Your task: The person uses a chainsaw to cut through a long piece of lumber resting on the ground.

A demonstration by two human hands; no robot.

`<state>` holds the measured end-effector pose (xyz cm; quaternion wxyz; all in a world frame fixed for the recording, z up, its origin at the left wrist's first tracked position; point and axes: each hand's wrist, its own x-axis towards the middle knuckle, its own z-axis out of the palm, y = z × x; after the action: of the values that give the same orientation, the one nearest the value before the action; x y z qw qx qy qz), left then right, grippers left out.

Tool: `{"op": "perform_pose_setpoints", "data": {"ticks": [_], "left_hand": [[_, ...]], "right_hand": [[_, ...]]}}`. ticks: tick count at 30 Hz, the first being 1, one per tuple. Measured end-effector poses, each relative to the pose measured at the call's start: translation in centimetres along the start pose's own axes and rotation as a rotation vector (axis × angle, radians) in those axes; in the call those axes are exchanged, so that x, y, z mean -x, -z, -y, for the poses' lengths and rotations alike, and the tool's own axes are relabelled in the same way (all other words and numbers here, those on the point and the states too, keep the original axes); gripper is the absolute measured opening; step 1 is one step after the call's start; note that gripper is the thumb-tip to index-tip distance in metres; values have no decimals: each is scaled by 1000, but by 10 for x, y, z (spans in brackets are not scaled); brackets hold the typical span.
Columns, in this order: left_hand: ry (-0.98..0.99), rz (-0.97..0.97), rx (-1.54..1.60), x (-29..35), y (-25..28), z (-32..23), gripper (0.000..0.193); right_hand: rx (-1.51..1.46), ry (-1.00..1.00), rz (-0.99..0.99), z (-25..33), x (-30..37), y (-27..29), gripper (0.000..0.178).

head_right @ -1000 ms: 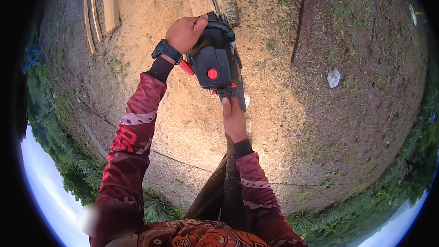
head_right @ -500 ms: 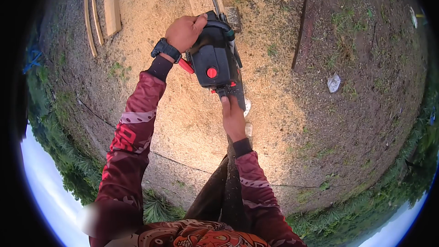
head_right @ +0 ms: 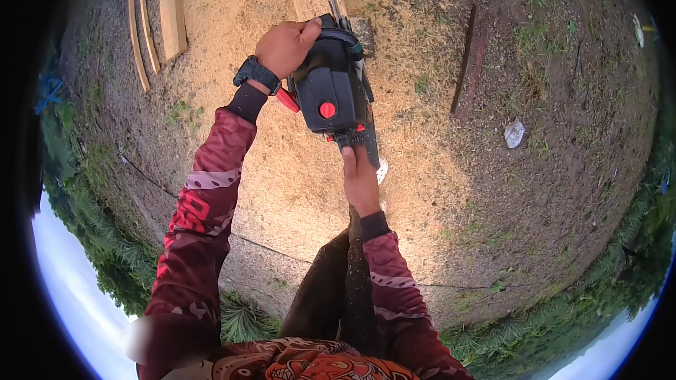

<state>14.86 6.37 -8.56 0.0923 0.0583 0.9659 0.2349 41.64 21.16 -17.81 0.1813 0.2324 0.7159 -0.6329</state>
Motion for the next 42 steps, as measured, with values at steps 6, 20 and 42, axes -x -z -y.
{"op": "perform_pose_setpoints", "data": {"ticks": [6,20,42], "left_hand": [[51,51,-31,-6,2,-4,59],[0,-37,-13,-34,8,5,61],[15,34,-40,-85,39,26,61]], "right_hand": [[11,33,-16,1,-7,1,39],[73,-35,41,28,-31,-2,46],[63,-104,86,85,-65,-19,45]]}}
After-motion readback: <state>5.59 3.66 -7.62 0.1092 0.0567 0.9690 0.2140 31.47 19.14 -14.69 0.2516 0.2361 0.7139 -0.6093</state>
